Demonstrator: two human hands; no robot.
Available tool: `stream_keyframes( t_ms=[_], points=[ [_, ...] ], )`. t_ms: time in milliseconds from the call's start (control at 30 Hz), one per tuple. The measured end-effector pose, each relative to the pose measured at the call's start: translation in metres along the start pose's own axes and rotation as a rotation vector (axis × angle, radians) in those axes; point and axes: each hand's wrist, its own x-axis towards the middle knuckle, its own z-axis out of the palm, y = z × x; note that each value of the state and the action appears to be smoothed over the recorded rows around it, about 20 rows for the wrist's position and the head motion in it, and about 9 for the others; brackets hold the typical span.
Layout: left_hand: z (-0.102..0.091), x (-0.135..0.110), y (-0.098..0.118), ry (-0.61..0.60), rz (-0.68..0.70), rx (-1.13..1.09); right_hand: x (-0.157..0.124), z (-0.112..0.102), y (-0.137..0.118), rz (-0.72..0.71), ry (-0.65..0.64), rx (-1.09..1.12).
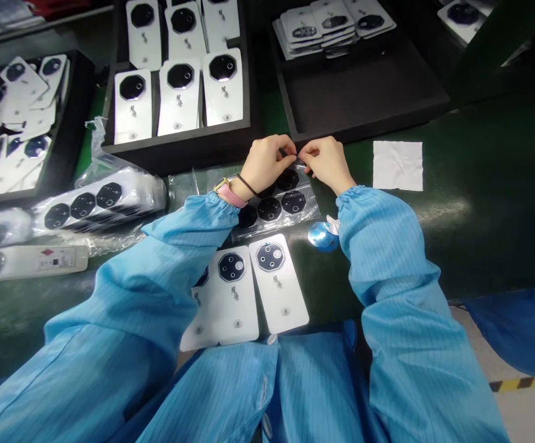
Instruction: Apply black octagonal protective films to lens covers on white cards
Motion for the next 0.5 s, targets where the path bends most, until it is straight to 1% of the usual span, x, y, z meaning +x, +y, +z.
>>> stream_keyframes(
  t_ms=[133, 233, 400, 500],
  points=[
    [0.001, 0.000, 0.000, 0.012, 0.032, -0.018, 0.001, 0.000, 0.002, -0.010, -0.008, -0.003],
    [0.003, 0.000, -0.002, 0.020, 0.055, -0.002, 0.002, 0.000, 0.001, 0.015, -0.015, -0.014],
    [0.005, -0.003, -0.009, 0.047, 0.142, 0.026, 0.000, -0.001, -0.003, 0.051, -0.019, -0.051],
    [0.004, -0.009, -0.013, 0.050, 0.212, 0.073, -0.002, 0.000, -0.004, 0.017, -0.022, -0.165]
  ],
)
